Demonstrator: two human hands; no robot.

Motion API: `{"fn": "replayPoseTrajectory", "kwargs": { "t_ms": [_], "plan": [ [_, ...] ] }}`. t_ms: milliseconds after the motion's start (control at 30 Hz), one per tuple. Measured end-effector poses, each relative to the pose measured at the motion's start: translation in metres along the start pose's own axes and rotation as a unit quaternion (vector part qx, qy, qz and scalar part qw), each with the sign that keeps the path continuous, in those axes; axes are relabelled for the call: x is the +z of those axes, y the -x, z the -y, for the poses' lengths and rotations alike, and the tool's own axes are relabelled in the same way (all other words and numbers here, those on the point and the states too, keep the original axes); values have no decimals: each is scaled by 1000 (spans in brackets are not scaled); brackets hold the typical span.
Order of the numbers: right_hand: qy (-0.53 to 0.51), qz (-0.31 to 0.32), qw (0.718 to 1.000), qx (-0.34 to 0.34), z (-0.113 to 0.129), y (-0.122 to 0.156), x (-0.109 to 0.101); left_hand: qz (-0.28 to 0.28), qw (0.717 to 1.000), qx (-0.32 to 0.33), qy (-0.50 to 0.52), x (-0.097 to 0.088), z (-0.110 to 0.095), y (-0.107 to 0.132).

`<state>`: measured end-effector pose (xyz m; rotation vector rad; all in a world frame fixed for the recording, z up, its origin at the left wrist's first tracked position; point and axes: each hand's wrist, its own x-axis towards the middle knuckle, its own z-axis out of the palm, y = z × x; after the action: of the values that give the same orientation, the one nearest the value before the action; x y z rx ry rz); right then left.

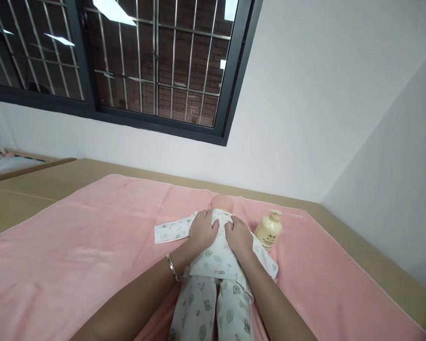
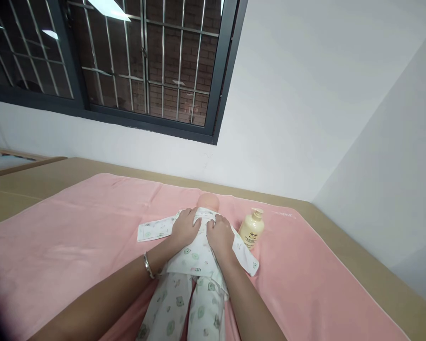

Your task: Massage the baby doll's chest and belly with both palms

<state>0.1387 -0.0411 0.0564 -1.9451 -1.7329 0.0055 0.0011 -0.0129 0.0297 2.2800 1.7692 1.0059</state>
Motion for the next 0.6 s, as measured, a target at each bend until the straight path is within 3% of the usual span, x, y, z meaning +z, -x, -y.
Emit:
{"fn": "replayPoseTrajectory", "kwargs": {
  "t_ms": [167, 600],
  "plan": [
    [-39, 6, 998, -53, -6, -6, 4, 7, 998, 22, 60, 10, 8, -4],
    [-49, 4, 998, -41, -6, -5, 5, -1, 998, 20, 64, 11, 9, -4]
  ]
}}
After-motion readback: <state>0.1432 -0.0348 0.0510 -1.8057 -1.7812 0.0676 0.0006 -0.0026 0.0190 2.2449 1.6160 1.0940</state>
